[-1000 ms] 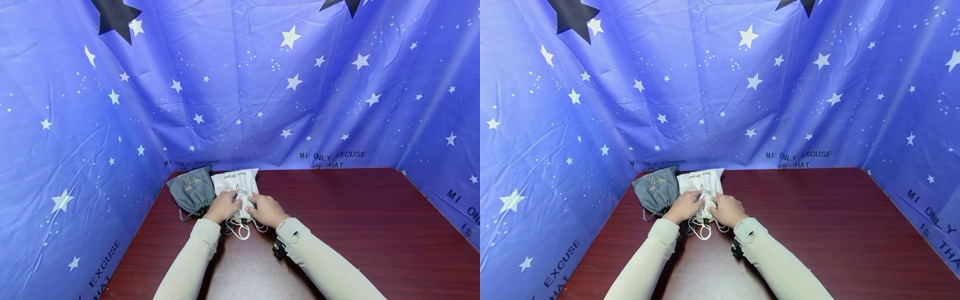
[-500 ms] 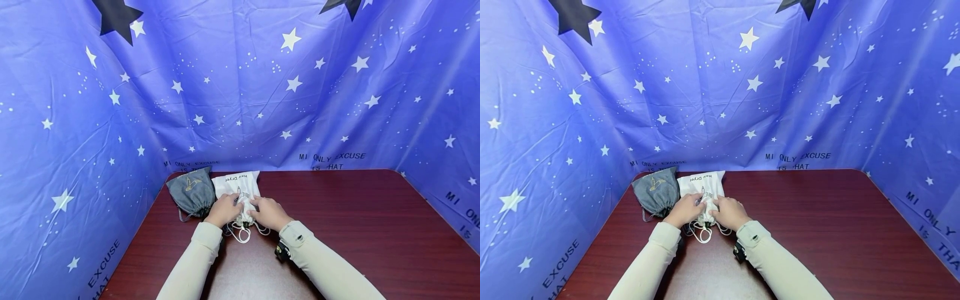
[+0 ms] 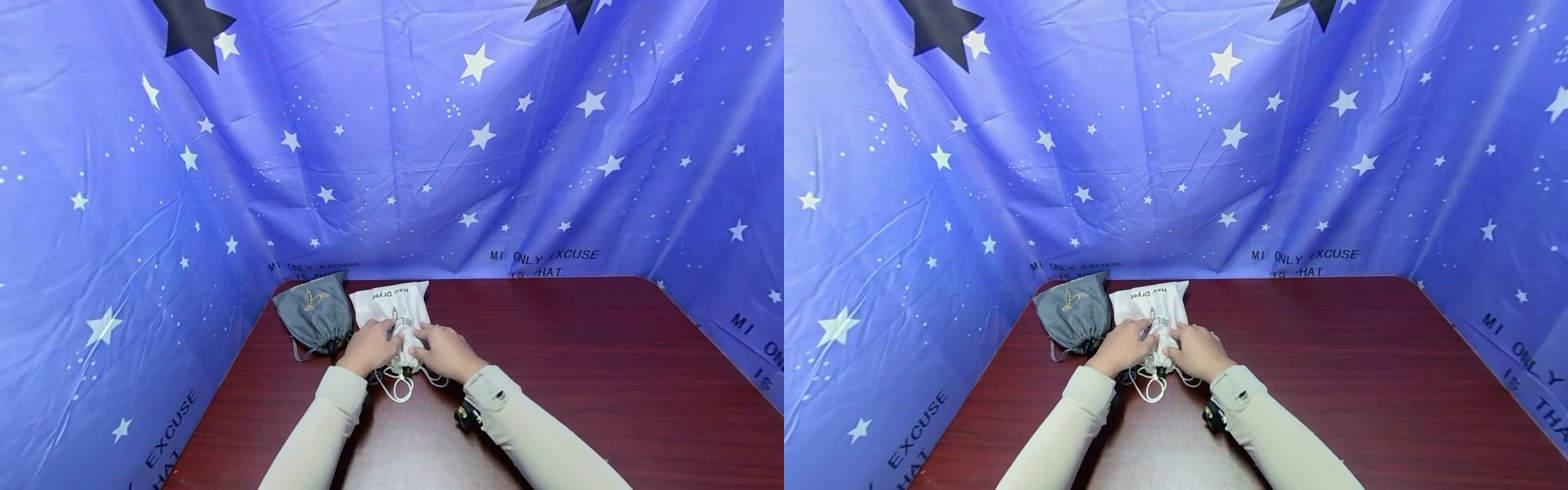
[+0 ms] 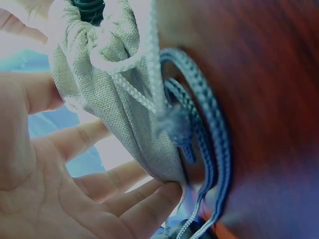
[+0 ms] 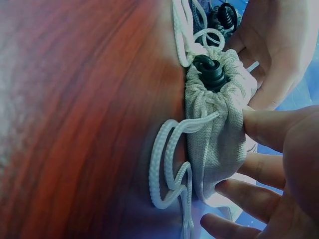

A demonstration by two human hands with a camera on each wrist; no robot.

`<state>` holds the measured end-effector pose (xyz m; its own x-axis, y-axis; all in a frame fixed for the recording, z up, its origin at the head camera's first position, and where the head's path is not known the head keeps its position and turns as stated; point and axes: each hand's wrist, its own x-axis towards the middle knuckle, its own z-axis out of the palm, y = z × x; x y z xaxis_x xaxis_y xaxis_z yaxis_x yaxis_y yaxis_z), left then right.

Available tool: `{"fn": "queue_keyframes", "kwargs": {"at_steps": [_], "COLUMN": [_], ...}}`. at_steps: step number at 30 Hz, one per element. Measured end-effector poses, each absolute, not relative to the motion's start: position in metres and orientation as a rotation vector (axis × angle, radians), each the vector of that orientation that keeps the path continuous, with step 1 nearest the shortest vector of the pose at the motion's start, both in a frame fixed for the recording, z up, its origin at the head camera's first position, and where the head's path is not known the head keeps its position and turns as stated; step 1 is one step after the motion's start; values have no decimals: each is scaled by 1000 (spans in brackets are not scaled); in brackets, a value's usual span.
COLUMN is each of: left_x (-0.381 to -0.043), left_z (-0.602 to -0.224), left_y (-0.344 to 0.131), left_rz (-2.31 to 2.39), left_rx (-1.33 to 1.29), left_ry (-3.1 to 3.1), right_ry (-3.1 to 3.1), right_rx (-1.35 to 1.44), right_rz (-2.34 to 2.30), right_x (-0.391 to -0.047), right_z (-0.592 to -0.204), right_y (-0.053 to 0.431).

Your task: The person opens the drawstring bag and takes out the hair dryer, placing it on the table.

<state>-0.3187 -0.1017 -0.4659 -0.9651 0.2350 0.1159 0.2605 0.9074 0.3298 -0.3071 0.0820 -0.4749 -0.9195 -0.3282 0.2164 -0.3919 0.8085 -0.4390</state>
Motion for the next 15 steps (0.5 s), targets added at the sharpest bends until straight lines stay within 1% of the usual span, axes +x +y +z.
{"fn": "queue_keyframes", "kwargs": {"at_steps": [15], "left_x": [-307], "left_z": [-465], "left_y": [-95], "left_rz": [-491], "left_rx": [-403], "left_ry": [-2995], "right_ry": [-2862], "right_rx": [603], "right_rz": [740], "right_x": [-298], "right_z": [-477], "right_y": [91]}}
